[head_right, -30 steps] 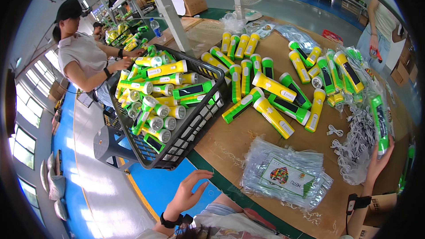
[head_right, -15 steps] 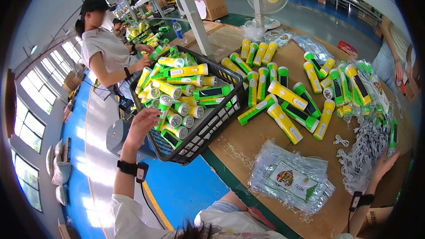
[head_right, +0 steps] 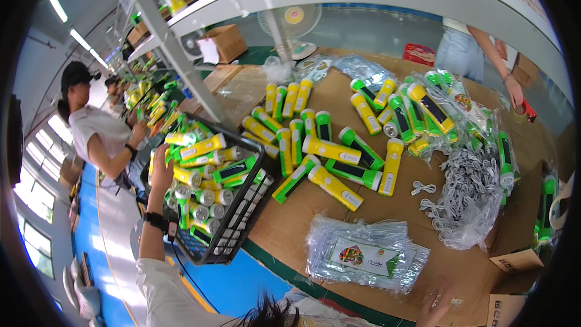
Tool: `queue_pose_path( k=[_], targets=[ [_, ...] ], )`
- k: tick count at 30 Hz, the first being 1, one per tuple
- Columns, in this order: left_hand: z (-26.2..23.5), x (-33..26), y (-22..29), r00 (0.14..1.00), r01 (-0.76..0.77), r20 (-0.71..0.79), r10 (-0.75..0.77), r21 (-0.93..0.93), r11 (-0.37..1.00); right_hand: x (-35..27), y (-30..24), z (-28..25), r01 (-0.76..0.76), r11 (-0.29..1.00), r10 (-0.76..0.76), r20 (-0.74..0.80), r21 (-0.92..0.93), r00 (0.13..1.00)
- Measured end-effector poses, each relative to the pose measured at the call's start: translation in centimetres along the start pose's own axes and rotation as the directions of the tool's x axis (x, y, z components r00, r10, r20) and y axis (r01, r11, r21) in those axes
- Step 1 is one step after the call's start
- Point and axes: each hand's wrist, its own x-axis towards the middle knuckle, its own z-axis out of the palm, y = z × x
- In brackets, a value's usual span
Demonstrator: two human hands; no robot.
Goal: Packing yellow and green flashlights into plastic bags at a factory workstation.
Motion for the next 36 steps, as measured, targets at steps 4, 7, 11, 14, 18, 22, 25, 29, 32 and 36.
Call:
queue_pose_path(
  k=[4,7,11,14,18,22,25,29,32,36],
  targets=[
    [3.0,1.7,-2.9,0.995,-0.044,0.088,0.040,0.049,0.998,-3.4,-0.2,-0.1,-0.093,0.979,0.102,0.042,-0.184,0.994],
    [4.9,3.8,-3.1,0.981,-0.122,0.163,0.105,0.104,0.987,-4.4,-1.2,0.7,-0.056,0.959,0.057,-0.006,-0.277,0.998],
    [7.0,5.8,-2.9,0.947,-0.098,0.317,0.042,0.163,0.982,-5.3,-1.0,2.2,-0.096,0.955,0.073,-0.090,-0.279,0.993],
    [6.9,6.8,-1.4,0.958,-0.057,0.285,-0.034,0.302,0.952,-3.6,-3.1,2.6,-0.073,0.972,0.083,0.038,-0.223,0.996],
    [6.3,5.9,-6.8,0.982,-0.126,0.160,0.103,0.142,0.982,-3.7,-1.5,4.2,-0.158,0.987,0.160,0.137,-0.026,0.978],
    [5.9,6.4,-5.0,0.979,-0.185,0.138,0.150,0.301,0.936,-1.7,-4.5,6.7,-0.155,0.987,0.157,0.069,-0.045,0.985],
    [4.7,6.9,-4.6,0.971,-0.149,0.226,0.073,0.340,0.929,-0.4,-4.9,8.0,-0.045,0.996,0.049,0.050,-0.071,0.998],
    [3.4,6.2,-4.5,0.947,-0.321,0.108,0.302,0.305,0.897,1.2,-6.7,8.3,0.080,0.996,-0.078,0.074,-0.029,0.994],
    [2.0,5.2,-0.9,0.966,-0.221,-0.135,0.219,0.000,0.975,1.1,-7.1,8.7,0.096,0.995,-0.093,0.095,-0.025,0.991],
    [0.4,3.2,3.3,0.995,-0.033,-0.099,-0.013,-0.446,0.894,0.3,-7.1,10.2,0.097,0.995,-0.098,0.135,0.009,0.986]
  ],
)
